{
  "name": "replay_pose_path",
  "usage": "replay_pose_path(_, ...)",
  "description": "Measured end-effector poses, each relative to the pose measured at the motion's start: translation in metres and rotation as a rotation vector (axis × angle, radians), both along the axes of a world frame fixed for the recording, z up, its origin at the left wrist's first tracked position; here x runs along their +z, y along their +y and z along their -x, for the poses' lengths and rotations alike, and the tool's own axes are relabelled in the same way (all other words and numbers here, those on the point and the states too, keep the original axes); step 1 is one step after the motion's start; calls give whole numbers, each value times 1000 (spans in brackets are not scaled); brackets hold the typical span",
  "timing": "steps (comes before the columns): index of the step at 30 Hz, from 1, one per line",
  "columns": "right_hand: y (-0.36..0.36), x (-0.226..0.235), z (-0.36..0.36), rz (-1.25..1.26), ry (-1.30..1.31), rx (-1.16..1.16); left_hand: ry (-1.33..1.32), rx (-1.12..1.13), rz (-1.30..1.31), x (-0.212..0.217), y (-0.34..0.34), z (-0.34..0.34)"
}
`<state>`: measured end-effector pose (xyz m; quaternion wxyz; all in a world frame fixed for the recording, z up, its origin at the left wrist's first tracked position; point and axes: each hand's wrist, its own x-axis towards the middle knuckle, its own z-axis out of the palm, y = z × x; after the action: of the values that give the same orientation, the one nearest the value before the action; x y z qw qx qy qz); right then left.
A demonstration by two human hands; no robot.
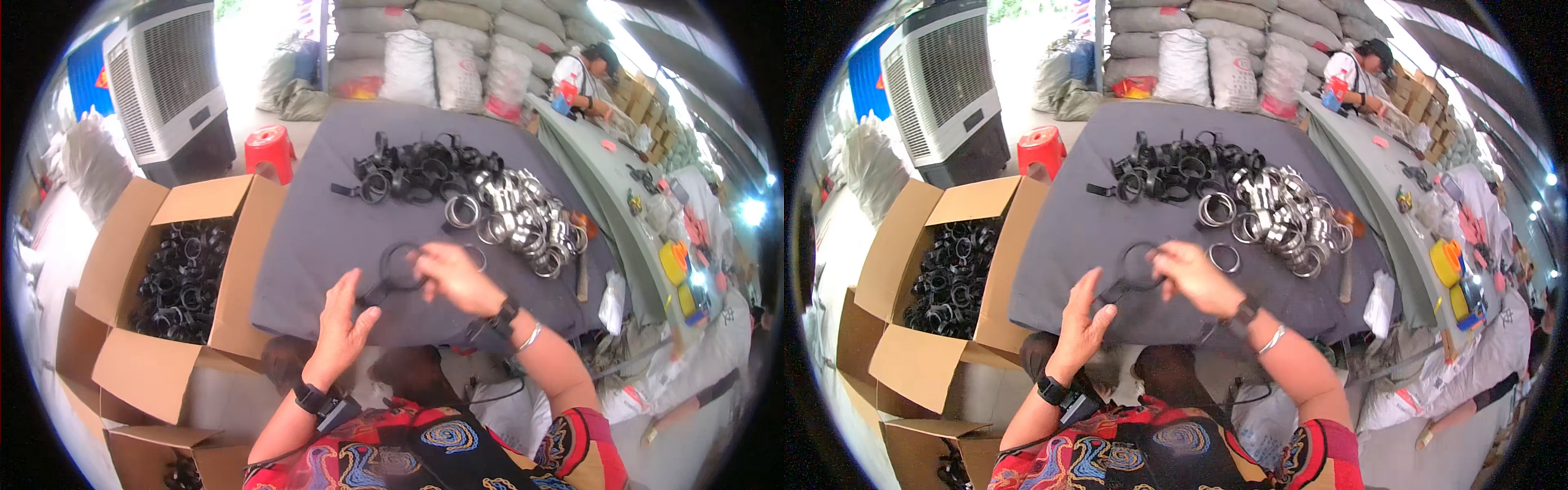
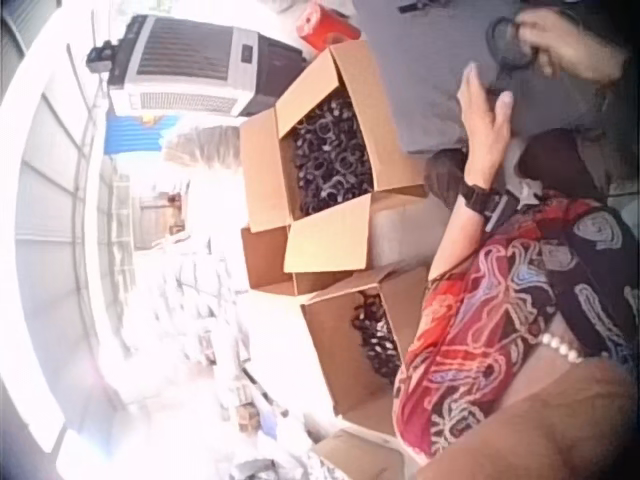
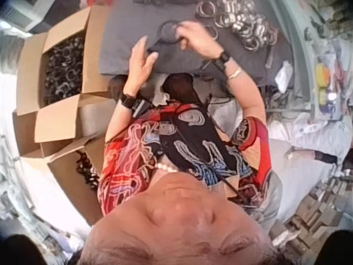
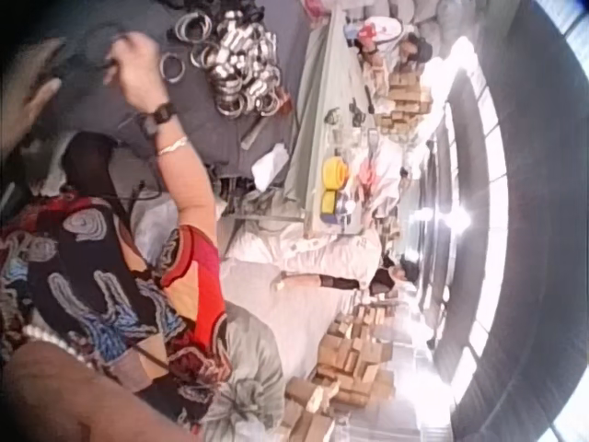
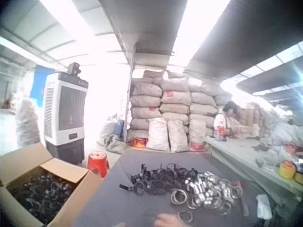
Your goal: Assembling metal rings onto plastic clamp components and sorting them into boxes.
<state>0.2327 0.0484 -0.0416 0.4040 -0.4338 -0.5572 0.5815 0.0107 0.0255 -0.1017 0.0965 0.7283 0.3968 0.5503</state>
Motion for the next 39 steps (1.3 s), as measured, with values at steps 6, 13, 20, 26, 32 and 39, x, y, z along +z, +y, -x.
replay_pose_path(6,-5,-44,-21,-502,-801,-297,-288,-401,831,-39,-25,18)
replay_pose_path(13,22,-53,-70,-345,-1392,-554,-604,-419,982,-57,-40,32)
replay_pose_path(20,-3,-40,-31,-540,-874,-272,-882,-417,902,-17,-29,16)
replay_pose_path(26,-44,-41,31,-738,-497,-66,-1037,-511,957,-10,-10,-21)
replay_pose_path(32,-30,-36,-1,-653,-632,-407,-1261,-556,1016,-15,-8,4)
replay_pose_path(39,-22,-41,-14,-863,-1240,-461,-1269,-764,1008,-11,-13,19)
